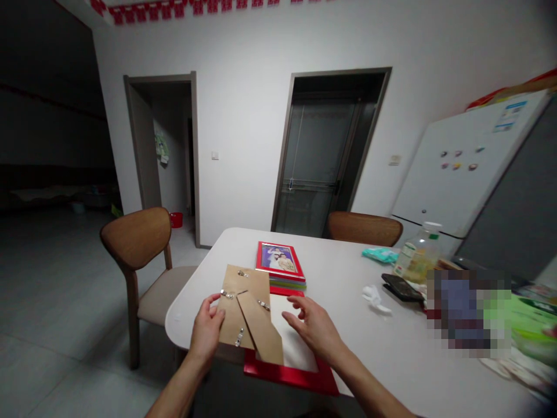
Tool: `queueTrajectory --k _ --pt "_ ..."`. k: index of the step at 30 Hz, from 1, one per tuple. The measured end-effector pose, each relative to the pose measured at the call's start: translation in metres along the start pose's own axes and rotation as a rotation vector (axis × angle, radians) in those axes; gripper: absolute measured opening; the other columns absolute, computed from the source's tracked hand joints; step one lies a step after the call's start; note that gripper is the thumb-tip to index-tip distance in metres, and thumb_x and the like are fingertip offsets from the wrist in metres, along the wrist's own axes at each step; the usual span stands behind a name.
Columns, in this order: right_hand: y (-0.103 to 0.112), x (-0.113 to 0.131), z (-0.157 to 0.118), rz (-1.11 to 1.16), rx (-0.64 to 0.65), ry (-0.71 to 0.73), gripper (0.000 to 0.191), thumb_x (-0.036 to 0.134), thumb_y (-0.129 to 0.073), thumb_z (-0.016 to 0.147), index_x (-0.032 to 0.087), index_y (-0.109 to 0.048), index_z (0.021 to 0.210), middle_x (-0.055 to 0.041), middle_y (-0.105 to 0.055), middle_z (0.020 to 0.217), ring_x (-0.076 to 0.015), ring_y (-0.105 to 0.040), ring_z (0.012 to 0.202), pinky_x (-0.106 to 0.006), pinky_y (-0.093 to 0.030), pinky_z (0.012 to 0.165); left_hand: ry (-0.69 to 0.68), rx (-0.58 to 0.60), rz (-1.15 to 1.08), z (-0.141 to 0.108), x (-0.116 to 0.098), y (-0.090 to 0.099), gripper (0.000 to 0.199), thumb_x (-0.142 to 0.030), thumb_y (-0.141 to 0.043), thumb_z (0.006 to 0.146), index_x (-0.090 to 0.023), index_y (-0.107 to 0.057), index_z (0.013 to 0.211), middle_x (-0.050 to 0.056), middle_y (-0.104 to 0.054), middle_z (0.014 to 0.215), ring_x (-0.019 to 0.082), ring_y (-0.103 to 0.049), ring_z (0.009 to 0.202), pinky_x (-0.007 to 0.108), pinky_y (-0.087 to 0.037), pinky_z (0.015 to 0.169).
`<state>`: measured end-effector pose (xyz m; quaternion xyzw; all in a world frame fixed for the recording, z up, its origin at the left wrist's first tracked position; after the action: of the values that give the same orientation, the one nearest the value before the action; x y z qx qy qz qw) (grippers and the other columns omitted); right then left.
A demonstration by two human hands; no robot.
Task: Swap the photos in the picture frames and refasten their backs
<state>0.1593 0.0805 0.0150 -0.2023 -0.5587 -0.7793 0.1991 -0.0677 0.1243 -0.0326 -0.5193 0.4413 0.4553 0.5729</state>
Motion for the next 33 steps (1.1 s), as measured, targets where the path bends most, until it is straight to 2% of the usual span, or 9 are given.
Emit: queueTrajectory --k 6,10,14,16,19,22,25,29,33 --pt "-0.014 -0.079 -0.002 -0.245 0.067 -0.229 0.047 0.031 -0.049 0.066 0.013 -0.047 0.109 -0.0115 -0.06 0.09 -0.0211 -0.056 0.08 -0.029 -0.039 0.069 0.04 -0.126 0.135 0.015 0.015 0.057 0.024 -0.014 -0.048 0.071 -0.018 -0.044 0.094 -0.005 -0.061 0.059 0.012 -0.06 0.051 0.019 -0.044 0.045" --pt "-0.021 -0.089 0.001 -0.188 0.078 -0.252 0.049 0.021 -0.046 0.062 0.012 -0.046 0.11 -0.0097 -0.063 0.082 -0.0201 -0.058 0.075 -0.027 -0.04 0.066 0.024 -0.141 0.312 0.026 0.017 0.072 0.026 -0.013 -0.053 0.066 -0.018 -0.048 0.091 -0.005 -0.059 0.056 0.014 -0.06 0.051 0.021 -0.044 0.046" --pt "-0.02 -0.093 -0.002 0.086 0.092 -0.425 0.058 0.02 -0.043 0.06 0.009 -0.038 0.116 -0.0087 -0.064 0.076 -0.0193 -0.06 0.067 -0.027 -0.042 0.059 -0.092 -0.188 0.503 0.027 -0.004 0.075 0.036 -0.009 -0.056 0.058 -0.019 -0.051 0.092 0.0 -0.061 0.079 0.02 -0.059 0.078 0.031 -0.044 0.072" --pt "-0.025 -0.087 -0.008 0.417 0.127 -0.499 0.063 0.02 -0.038 0.063 0.01 -0.025 0.124 -0.0071 -0.064 0.077 -0.0176 -0.06 0.062 -0.027 -0.044 0.055 -0.154 -0.195 0.557 0.018 -0.016 0.06 0.039 -0.009 -0.056 0.058 -0.018 -0.051 0.095 0.004 -0.057 0.096 0.022 -0.051 0.096 0.036 -0.036 0.086" --pt "-0.025 -0.065 -0.015 0.854 0.129 -0.53 0.069 0.022 -0.035 0.066 0.013 -0.008 0.129 -0.005 -0.064 0.079 -0.0161 -0.061 0.061 -0.027 -0.046 0.054 -0.247 -0.065 0.6 -0.007 -0.023 0.004 0.041 -0.012 -0.055 0.06 -0.019 -0.05 0.1 0.004 -0.054 0.107 0.021 -0.045 0.105 0.035 -0.031 0.093" --pt "-0.014 -0.047 -0.016 0.987 0.035 -0.517 0.071 0.026 -0.041 0.066 0.017 -0.01 0.129 -0.0015 -0.063 0.074 -0.0142 -0.059 0.056 -0.026 -0.046 0.052 -0.39 0.259 0.691 -0.043 -0.021 -0.078 0.053 -0.017 -0.059 0.06 -0.017 -0.044 0.111 0.008 -0.046 0.119 0.023 -0.039 0.111 0.037 -0.029 0.096" --pt "-0.007 -0.033 -0.014 1.038 -0.001 -0.475 0.071 0.027 -0.05 0.062 0.022 -0.02 0.126 0.002 -0.061 0.066 -0.0113 -0.055 0.047 -0.023 -0.045 0.047 -0.526 0.365 0.736 -0.069 -0.025 -0.126 0.055 -0.018 -0.057 0.062 -0.017 -0.041 0.115 0.009 -0.041 0.124 0.024 -0.035 0.113 0.039 -0.03 0.096" --pt "-0.009 -0.031 -0.011 1.103 0.039 -0.419 0.069 0.027 -0.06 0.059 0.021 -0.03 0.122 0.0036 -0.059 0.058 -0.0095 -0.052 0.045 -0.02 -0.041 0.044 -0.713 0.36 0.768 -0.078 -0.047 -0.137 0.057 -0.003 -0.044 0.061 -0.018 -0.038 0.115 0.007 -0.05 0.113 0.021 -0.044 0.104 0.037 -0.038 0.09" --pt "-0.01 -0.064 -0.011 0.903 -0.017 -0.453 0.059 0.023 -0.06 0.058 0.014 -0.042 0.113 0.004 -0.057 0.054 -0.009 -0.05 0.044 -0.018 -0.038 0.043 -0.684 0.102 0.744 -0.06 -0.068 -0.092 0.05 -0.004 -0.039 0.067 -0.018 -0.036 0.115 0.008 -0.052 0.104 0.02 -0.049 0.097 0.036 -0.042 0.084"
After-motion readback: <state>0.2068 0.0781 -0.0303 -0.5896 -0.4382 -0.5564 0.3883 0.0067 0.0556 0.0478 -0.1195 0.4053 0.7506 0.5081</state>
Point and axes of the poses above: each hand's wrist, its own z-axis towards the middle knuckle, its own y-axis out of the back of the hand, x = y × z, the point moved 8 cm from there along z, towards the middle knuckle
